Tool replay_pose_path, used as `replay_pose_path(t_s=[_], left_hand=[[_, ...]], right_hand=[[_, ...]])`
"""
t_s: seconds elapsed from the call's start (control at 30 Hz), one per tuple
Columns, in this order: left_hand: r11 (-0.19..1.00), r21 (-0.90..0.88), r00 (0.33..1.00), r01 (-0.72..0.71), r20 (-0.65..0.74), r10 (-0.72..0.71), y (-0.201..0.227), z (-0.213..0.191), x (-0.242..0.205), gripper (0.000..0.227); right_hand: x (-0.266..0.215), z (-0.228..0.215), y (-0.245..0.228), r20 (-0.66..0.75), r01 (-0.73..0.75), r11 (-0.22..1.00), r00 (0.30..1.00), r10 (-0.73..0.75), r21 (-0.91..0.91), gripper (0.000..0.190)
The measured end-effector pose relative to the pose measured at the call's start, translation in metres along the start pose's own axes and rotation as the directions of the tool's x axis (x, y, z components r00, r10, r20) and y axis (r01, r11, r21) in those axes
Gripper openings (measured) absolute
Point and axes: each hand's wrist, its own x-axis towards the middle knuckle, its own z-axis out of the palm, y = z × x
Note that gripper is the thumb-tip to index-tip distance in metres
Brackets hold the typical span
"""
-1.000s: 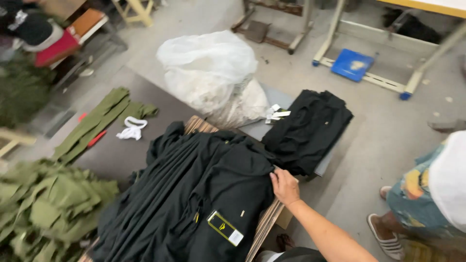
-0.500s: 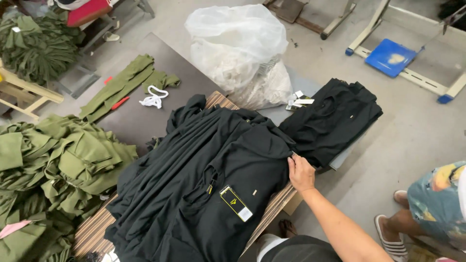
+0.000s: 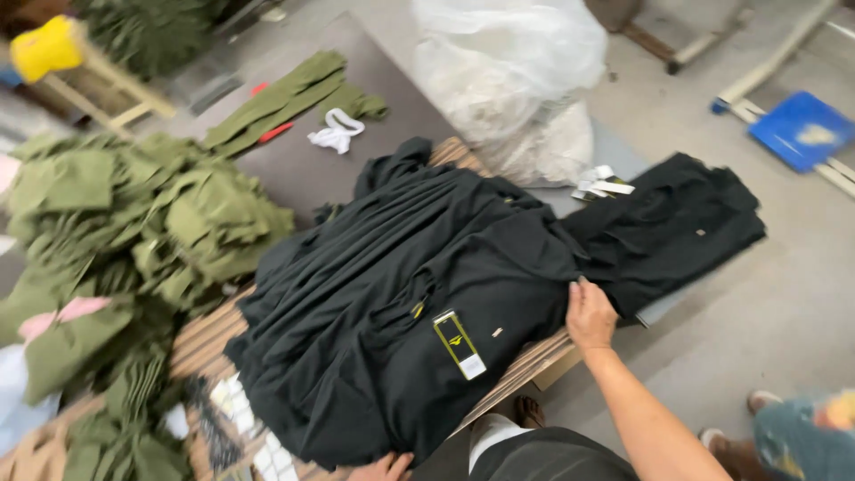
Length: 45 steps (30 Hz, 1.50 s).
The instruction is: Attaching brand tags to t-shirts and folding them on a production table
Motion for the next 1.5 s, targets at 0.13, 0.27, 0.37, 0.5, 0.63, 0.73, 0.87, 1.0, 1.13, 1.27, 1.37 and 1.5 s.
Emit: replay_pose_path(t_s=[0.13,0.27,0.37,0.5,0.63,0.73,0.87,1.0,1.13,1.27,1.37,1.5], left_hand=[[0.985,-0.169,0.985,0.021,0.173,0.009,0.018,-0.077,0.028,0.031],[0.963,-0.268,0.985,-0.01,0.166,0.056,0.022,-0.113,0.041,0.034],[0.957,-0.29,0.989,0.0,0.14,0.042,0.022,-0.111,0.043,0.035],[0.946,-0.32,0.974,0.058,0.224,0.016,0.025,-0.123,0.046,0.033],[0.966,-0.247,0.987,0.073,0.154,-0.035,0.028,-0.133,0.051,0.027],[0.94,-0.334,0.991,0.068,0.134,-0.024,0.03,-0.138,0.052,0.032],[0.932,-0.356,0.995,0.066,0.099,-0.033,0.029,-0.146,0.051,0.036],[0.911,-0.397,0.986,0.112,0.161,-0.051,0.03,-0.145,0.05,0.035],[0.945,-0.319,0.997,0.069,0.007,-0.071,0.032,-0.15,0.05,0.026],[0.931,-0.351,0.995,0.099,0.058,-0.084,0.031,-0.152,0.047,0.03],[0.907,-0.399,0.986,0.136,0.141,-0.086,0.029,-0.151,0.048,0.035],[0.895,-0.412,0.977,0.168,0.192,-0.095,0.03,-0.154,0.05,0.037]], right_hand=[[-0.002,0.0,0.003,0.032,0.002,0.999,0.999,-0.003,0.032,0.032],[-0.006,0.001,0.005,0.042,-0.048,0.998,0.998,0.047,0.031,0.031],[-0.004,0.0,0.005,0.057,-0.079,0.997,0.995,0.077,0.027,0.032],[-0.004,0.003,0.004,0.047,-0.062,0.998,0.997,0.063,-0.027,0.03],[-0.007,0.005,0.012,0.016,0.014,0.999,1.0,-0.014,-0.048,0.032],[-0.008,0.003,0.016,0.075,-0.066,0.997,0.995,0.068,-0.032,0.031],[-0.012,0.007,0.023,0.079,-0.054,0.996,0.995,0.059,-0.065,0.032],[-0.011,0.01,0.034,0.118,-0.062,0.997,0.991,0.068,-0.054,0.035],[-0.006,0.007,0.029,0.165,-0.094,0.994,0.981,0.101,-0.05,0.035],[-0.013,0.018,0.027,0.117,-0.109,0.971,0.984,0.136,-0.214,0.035],[-0.015,0.019,0.026,0.035,-0.055,0.961,0.997,0.067,-0.272,0.032],[-0.017,0.02,0.022,-0.014,-0.082,0.929,0.996,0.083,-0.361,0.034]])
